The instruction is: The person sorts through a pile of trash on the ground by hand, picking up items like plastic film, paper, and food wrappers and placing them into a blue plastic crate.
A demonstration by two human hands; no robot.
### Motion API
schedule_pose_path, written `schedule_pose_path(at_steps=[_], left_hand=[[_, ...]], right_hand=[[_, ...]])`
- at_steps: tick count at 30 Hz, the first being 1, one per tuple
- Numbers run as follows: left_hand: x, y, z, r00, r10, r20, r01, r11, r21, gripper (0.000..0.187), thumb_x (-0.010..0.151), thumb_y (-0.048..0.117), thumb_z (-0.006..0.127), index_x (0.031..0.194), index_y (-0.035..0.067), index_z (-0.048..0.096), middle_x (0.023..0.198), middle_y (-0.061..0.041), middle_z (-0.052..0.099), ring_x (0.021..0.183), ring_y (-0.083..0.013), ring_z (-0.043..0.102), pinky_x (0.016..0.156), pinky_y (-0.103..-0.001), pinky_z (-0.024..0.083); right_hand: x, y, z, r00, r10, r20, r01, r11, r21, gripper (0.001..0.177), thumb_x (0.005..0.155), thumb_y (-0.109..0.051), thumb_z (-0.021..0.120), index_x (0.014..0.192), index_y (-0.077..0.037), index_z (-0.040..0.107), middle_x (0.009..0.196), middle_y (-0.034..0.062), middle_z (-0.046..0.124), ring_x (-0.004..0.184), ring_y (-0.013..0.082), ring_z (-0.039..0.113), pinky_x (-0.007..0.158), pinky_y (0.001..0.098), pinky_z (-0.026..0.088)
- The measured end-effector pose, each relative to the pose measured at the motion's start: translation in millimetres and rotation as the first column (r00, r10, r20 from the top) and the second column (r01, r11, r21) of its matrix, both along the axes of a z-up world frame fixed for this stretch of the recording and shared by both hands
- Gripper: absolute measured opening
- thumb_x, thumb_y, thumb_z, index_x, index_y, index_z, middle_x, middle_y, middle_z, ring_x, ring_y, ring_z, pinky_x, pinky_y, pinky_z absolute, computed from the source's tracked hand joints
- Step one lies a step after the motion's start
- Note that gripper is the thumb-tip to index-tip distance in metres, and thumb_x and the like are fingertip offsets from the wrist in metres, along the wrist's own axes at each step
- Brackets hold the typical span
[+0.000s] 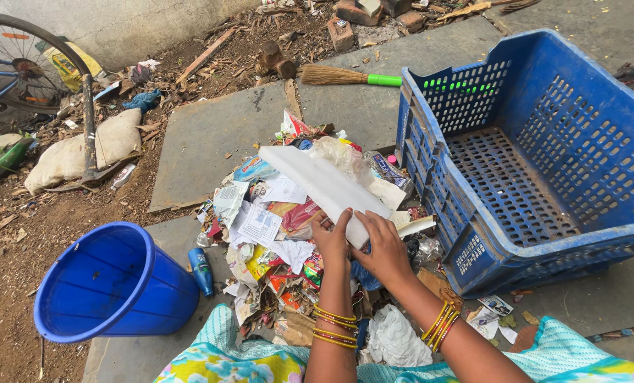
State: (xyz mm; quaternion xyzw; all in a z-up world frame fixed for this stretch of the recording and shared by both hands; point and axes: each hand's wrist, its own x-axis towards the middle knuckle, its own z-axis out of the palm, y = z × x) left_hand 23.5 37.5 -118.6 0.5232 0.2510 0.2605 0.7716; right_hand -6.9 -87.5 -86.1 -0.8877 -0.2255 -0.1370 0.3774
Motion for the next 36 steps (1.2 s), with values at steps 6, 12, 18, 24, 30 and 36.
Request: schedule_pose_path(at_steps=[6, 12, 18, 24, 30, 36], left_hand=[[5.1, -1.6, 18.1, 0.991, -0.078, 0.108, 0.078, 0.997, 0.002, 0.051, 0.082, 0.020, 0.084, 0.121, 0.002, 0.057, 0.106, -0.009, 0.066, 0.089, -0.0144, 0.064, 0.074, -0.028, 0.052], [10.3, 19.3, -23.2, 0.994, 0.048, 0.103, -0.049, 0.999, 0.013, 0.039, 0.089, 0.023, 0.074, 0.122, 0.008, 0.060, 0.108, -0.004, 0.066, 0.086, -0.0114, 0.063, 0.070, -0.025, 0.048], [3.8, 29.3, -42.9, 0.993, 0.104, 0.063, -0.099, 0.992, -0.073, 0.045, 0.083, 0.020, 0.076, 0.123, 0.010, 0.059, 0.115, -0.001, 0.065, 0.092, -0.0110, 0.059, 0.070, -0.027, 0.045], [-11.6, 21.1, 13.9, 0.989, -0.108, -0.104, 0.087, 0.978, -0.190, 0.046, 0.084, 0.038, 0.073, 0.124, 0.017, 0.060, 0.109, -0.001, 0.069, 0.094, -0.0115, 0.063, 0.076, -0.028, 0.048], [-12.8, 14.1, 22.7, 0.963, -0.259, 0.067, 0.267, 0.949, -0.170, 0.050, 0.088, 0.036, 0.078, 0.122, 0.004, 0.061, 0.112, -0.009, 0.069, 0.100, -0.0188, 0.068, 0.086, -0.035, 0.057], [-12.3, 16.0, 27.5, 0.966, -0.255, 0.047, 0.258, 0.962, -0.092, 0.053, 0.085, 0.035, 0.078, 0.128, 0.009, 0.060, 0.115, -0.006, 0.070, 0.099, -0.0161, 0.068, 0.081, -0.031, 0.056]], right_hand=[[1.9, -7.6, 29.3, 0.994, -0.040, 0.104, 0.018, 0.979, 0.203, 0.068, 0.076, -0.017, 0.083, 0.138, -0.006, 0.058, 0.132, 0.0190, 0.065, 0.118, 0.0375, 0.065, 0.097, 0.0434, 0.053], [27.2, -30.0, 36.2, 0.993, -0.040, -0.113, 0.093, 0.851, 0.517, 0.060, 0.080, -0.021, 0.081, 0.133, 0.000, 0.061, 0.115, 0.0189, 0.073, 0.102, 0.0259, 0.074, 0.088, 0.0362, 0.059], [49.3, -59.0, 40.4, 0.895, 0.257, -0.364, 0.185, 0.529, 0.828, 0.059, 0.085, -0.023, 0.077, 0.135, 0.002, 0.057, 0.115, 0.0151, 0.070, 0.101, 0.0207, 0.069, 0.087, 0.0355, 0.059], [59.2, -78.3, 45.0, 0.766, 0.474, -0.435, 0.329, 0.293, 0.898, 0.052, 0.088, -0.022, 0.070, 0.134, -0.002, 0.055, 0.113, 0.0145, 0.068, 0.097, 0.0250, 0.070, 0.088, 0.0418, 0.060], [62.5, -81.6, 42.9, 0.717, 0.561, -0.414, 0.353, 0.220, 0.910, 0.051, 0.088, -0.017, 0.068, 0.134, -0.002, 0.053, 0.116, 0.0130, 0.065, 0.098, 0.0241, 0.068, 0.090, 0.0429, 0.061], [70.5, -91.6, 31.0, 0.703, 0.528, -0.477, 0.377, 0.292, 0.879, 0.051, 0.086, -0.010, 0.073, 0.134, 0.000, 0.058, 0.116, 0.0139, 0.068, 0.103, 0.0228, 0.068, 0.093, 0.0391, 0.059]])
